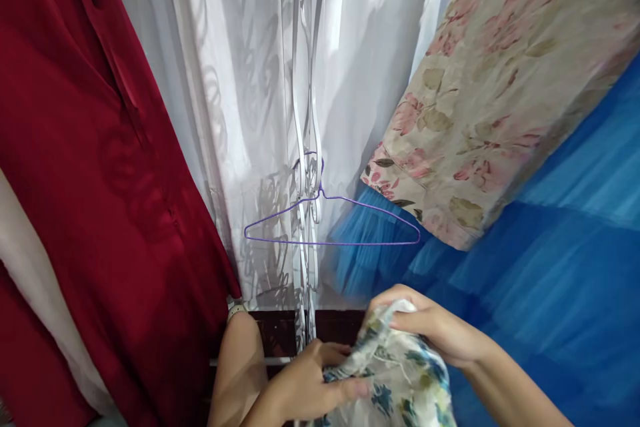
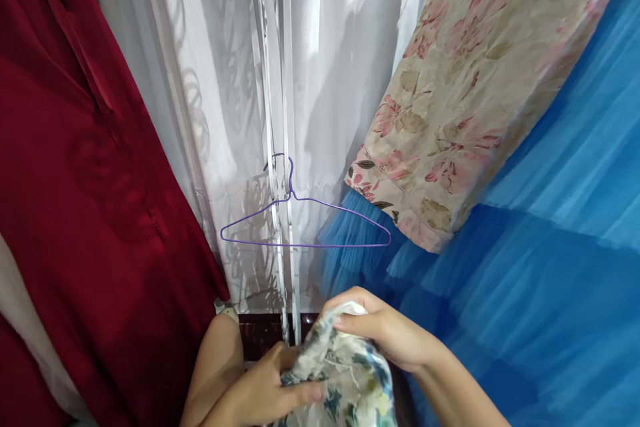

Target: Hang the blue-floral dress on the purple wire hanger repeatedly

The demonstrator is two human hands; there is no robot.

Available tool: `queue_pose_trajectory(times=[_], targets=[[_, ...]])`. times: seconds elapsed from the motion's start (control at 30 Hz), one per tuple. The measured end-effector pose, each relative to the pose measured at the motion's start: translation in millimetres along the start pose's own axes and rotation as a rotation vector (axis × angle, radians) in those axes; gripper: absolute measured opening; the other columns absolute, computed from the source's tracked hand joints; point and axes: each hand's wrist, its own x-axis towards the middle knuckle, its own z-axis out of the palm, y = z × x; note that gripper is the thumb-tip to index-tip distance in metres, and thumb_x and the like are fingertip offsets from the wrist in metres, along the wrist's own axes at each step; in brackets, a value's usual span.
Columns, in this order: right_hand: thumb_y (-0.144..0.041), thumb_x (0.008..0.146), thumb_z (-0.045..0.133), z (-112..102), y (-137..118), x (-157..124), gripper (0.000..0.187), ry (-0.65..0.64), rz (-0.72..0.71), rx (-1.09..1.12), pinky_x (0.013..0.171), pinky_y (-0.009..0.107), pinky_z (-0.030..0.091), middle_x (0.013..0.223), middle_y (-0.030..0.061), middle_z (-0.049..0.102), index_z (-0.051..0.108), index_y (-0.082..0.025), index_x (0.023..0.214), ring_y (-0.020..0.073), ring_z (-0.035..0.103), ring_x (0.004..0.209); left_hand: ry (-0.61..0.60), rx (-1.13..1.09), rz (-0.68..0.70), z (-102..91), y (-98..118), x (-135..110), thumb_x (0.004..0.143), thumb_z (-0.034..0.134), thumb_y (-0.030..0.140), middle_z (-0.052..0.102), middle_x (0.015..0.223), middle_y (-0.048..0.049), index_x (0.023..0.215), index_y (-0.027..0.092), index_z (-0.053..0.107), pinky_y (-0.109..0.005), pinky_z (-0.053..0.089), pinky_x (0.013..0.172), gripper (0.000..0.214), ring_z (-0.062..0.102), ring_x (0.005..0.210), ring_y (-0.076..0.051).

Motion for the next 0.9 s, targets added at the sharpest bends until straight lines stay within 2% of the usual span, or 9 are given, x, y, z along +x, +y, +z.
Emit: queue_pose_trajectory(times=[0.07,0.13,0.23,0.33,0.43,0.57,0.67,0.77,0.9], targets=[[-0.039,0.079,0.074,-1.1,-7.7,-5.4,0.03,-0.003,-0.019,0.007,0.075,0.03,0.052,0.088,0.0118,0.076,0.079,-0.011,0.088,0.024,0.07,0.081,0.093,0.085,-0.05,-6.8,-18.2,-6.5,0.085,0.065,0.048,0.073,0.111,-0.0046,0.105,0.023,0.075,-0.032,0.049,0.095,0.034,0.065,0.104,-0.024],[-0.039,0.083,0.071,-3.6,-13.3,-10.0,0.03,0.035,-0.013,-0.042,0.081,0.033,0.053,0.097,0.0138,0.077,0.079,-0.012,0.094,0.0273,0.071,0.089,0.196,0.214,-0.029,-24.0,-32.7,-12.7,0.085,0.065,0.045,0.073,0.105,-0.0054,0.094,0.022,0.075,-0.036,0.046,0.101,0.026,0.062,0.108,-0.025],[-0.039,0.085,0.069,-8.0,-22.0,-12.7,0.032,0.154,0.013,-0.087,0.085,0.034,0.053,0.102,0.0145,0.077,0.079,-0.014,0.102,0.0288,0.071,0.094,0.243,0.462,0.084,-61.3,-42.9,-22.7,0.084,0.067,0.029,0.07,0.086,-0.0005,0.076,0.023,0.068,-0.047,0.023,0.119,0.01,0.059,0.109,-0.022],[-0.039,0.08,0.074,-14.5,-31.4,-9.0,0.035,0.261,-0.013,-0.062,0.078,0.031,0.055,0.096,0.0135,0.078,0.078,-0.015,0.105,0.0272,0.072,0.087,0.266,0.674,0.121,-105.0,-47.7,-33.6,0.082,0.063,0.015,0.069,0.083,0.0024,0.074,0.023,0.064,-0.057,0.001,0.12,0.011,0.056,0.115,-0.022],[-0.034,0.073,0.077,-24.8,-34.4,5.4,0.049,0.283,-0.079,-0.117,0.057,0.026,0.051,0.077,0.0069,0.076,0.072,-0.017,0.118,0.0208,0.069,0.064,0.363,0.789,0.1,-151.2,-52.1,-40.7,0.086,0.055,0.016,0.071,0.097,0.0016,0.089,0.027,0.067,-0.061,0.006,0.117,0.017,0.053,0.119,-0.024],[-0.022,0.072,0.07,-41.8,-24.0,45.1,0.068,0.281,-0.093,-0.41,0.041,0.022,0.035,0.052,-0.0045,0.061,0.056,-0.014,0.138,0.0119,0.05,0.04,0.584,0.75,0.128,-200.7,-47.4,-32.1,0.094,0.048,0.028,0.067,0.113,-0.0023,0.095,0.026,0.064,-0.047,0.036,0.106,0.016,0.054,0.114,-0.024],[-0.02,0.069,0.068,-54.6,-12.3,76.4,0.072,0.37,-0.158,-0.522,0.05,0.026,0.047,0.066,0.0013,0.072,0.055,-0.011,0.139,0.0195,0.064,0.056,0.63,0.65,0.159,-216.0,-36.3,-12.6,0.097,0.044,0.034,0.065,0.111,-0.0039,0.093,0.024,0.06,-0.037,0.043,0.096,0.02,0.056,0.109,-0.023],[-0.02,0.07,0.066,-60.5,-1.2,93.8,0.052,0.412,-0.22,-0.586,0.075,0.033,0.055,0.094,0.0085,0.078,0.07,-0.013,0.121,0.0298,0.071,0.089,0.637,0.567,0.17,-215.3,-26.3,5.7,0.098,0.041,0.035,0.064,0.104,-0.0028,0.097,0.023,0.057,-0.032,0.044,0.089,0.02,0.058,0.098,-0.02],[-0.025,0.079,0.059,-53.4,11.0,93.9,0.033,0.368,-0.286,-0.656,0.076,0.034,0.055,0.097,0.0087,0.078,0.076,-0.013,0.106,0.0307,0.072,0.09,0.746,0.473,0.124,-208.5,-23.7,16.7,0.097,0.04,0.038,0.06,0.086,0.001,0.095,0.023,0.052,-0.027,0.043,0.074,0.019,0.057,0.079,-0.017]])
